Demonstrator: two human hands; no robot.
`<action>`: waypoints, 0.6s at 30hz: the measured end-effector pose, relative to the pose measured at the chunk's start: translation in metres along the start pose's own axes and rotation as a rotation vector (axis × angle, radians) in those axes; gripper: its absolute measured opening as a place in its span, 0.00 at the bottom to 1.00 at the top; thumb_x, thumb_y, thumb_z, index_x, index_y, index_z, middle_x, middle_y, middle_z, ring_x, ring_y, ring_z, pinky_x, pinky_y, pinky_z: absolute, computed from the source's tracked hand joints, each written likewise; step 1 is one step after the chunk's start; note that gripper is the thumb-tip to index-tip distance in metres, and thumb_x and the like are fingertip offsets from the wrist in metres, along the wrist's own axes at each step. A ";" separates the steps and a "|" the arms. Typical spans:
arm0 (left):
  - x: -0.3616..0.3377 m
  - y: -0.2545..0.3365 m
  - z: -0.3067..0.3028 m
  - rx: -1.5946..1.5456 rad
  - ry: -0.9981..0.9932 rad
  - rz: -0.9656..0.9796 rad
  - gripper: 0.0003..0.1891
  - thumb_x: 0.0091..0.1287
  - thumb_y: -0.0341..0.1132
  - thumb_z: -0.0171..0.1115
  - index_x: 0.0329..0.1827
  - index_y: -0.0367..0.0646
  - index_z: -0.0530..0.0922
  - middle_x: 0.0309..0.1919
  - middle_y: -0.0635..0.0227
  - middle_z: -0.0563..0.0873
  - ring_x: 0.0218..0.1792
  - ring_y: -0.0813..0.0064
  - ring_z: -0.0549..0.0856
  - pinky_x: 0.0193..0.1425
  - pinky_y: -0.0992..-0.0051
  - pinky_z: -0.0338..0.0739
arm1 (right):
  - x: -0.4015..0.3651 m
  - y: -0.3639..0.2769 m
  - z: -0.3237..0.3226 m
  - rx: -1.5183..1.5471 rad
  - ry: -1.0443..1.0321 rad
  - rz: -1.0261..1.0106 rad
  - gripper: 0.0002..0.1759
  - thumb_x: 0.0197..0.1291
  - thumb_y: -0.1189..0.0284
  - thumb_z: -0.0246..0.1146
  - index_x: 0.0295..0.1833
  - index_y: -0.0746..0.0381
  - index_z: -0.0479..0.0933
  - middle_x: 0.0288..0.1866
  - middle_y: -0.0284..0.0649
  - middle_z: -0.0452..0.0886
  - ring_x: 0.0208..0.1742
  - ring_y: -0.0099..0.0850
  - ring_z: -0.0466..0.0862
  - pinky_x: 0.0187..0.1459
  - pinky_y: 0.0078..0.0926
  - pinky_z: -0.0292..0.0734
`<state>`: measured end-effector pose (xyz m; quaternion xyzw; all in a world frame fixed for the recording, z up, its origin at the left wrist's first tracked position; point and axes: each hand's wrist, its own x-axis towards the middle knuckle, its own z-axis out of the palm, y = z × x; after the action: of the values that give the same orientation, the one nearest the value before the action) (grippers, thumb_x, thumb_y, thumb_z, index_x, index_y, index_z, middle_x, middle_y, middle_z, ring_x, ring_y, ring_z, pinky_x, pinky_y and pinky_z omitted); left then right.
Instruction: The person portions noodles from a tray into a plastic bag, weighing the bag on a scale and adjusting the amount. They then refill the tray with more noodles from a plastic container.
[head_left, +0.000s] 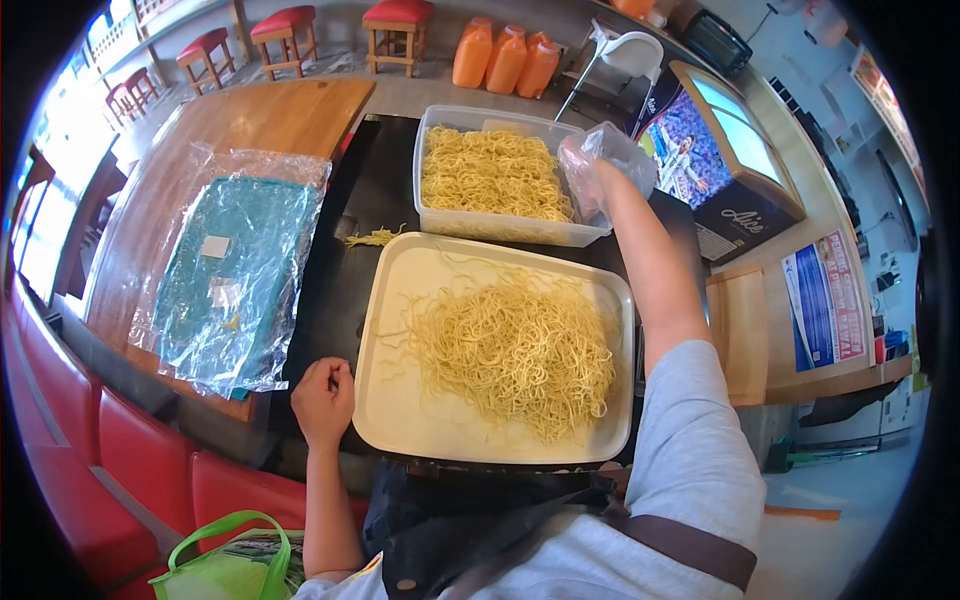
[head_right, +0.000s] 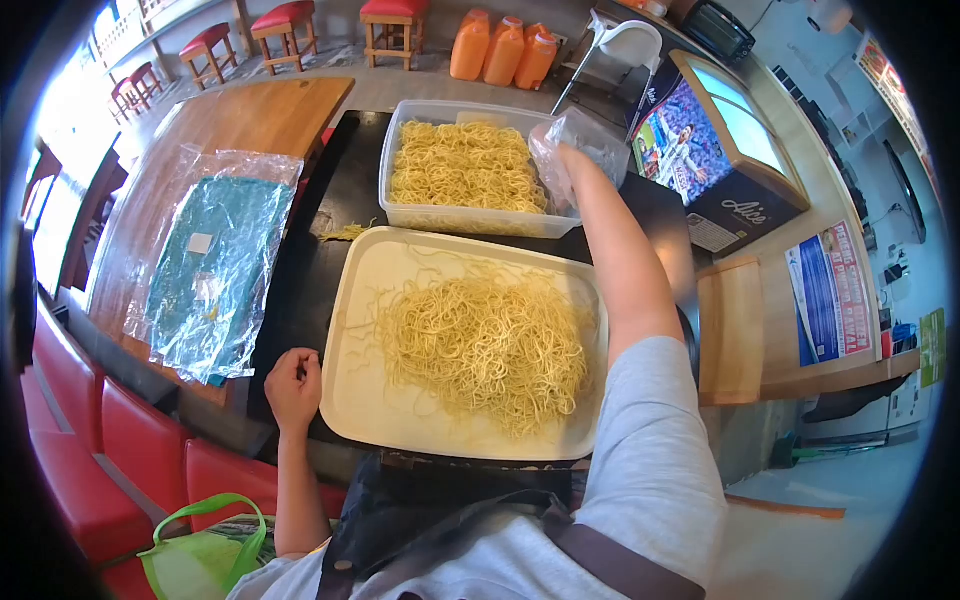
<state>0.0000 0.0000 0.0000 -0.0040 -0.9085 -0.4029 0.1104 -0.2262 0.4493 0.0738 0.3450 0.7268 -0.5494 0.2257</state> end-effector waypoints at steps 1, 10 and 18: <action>0.003 -0.002 0.003 -0.001 0.015 0.018 0.03 0.59 0.31 0.63 0.31 0.40 0.80 0.24 0.63 0.81 0.20 0.72 0.80 0.25 0.72 0.72 | 0.014 0.011 0.004 -0.003 0.010 -0.072 0.50 0.56 0.33 0.50 0.75 0.50 0.46 0.76 0.45 0.48 0.75 0.44 0.50 0.68 0.59 0.47; -0.005 0.000 -0.001 0.032 0.060 0.092 0.04 0.60 0.32 0.61 0.30 0.42 0.79 0.22 0.64 0.80 0.22 0.66 0.80 0.27 0.69 0.72 | -0.034 0.036 0.019 0.189 0.077 -0.413 0.36 0.58 0.42 0.56 0.65 0.53 0.68 0.64 0.43 0.72 0.63 0.42 0.70 0.56 0.50 0.67; -0.005 -0.005 0.002 0.079 0.084 0.151 0.06 0.60 0.36 0.60 0.30 0.44 0.79 0.24 0.64 0.82 0.26 0.62 0.83 0.30 0.67 0.74 | -0.124 0.071 0.025 -0.268 -0.084 -0.947 0.22 0.60 0.54 0.62 0.49 0.61 0.79 0.43 0.35 0.81 0.44 0.26 0.80 0.45 0.27 0.76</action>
<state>0.0036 -0.0018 -0.0059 -0.0514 -0.9154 -0.3571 0.1786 -0.0925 0.4058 0.1084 -0.0777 0.8584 -0.5066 0.0227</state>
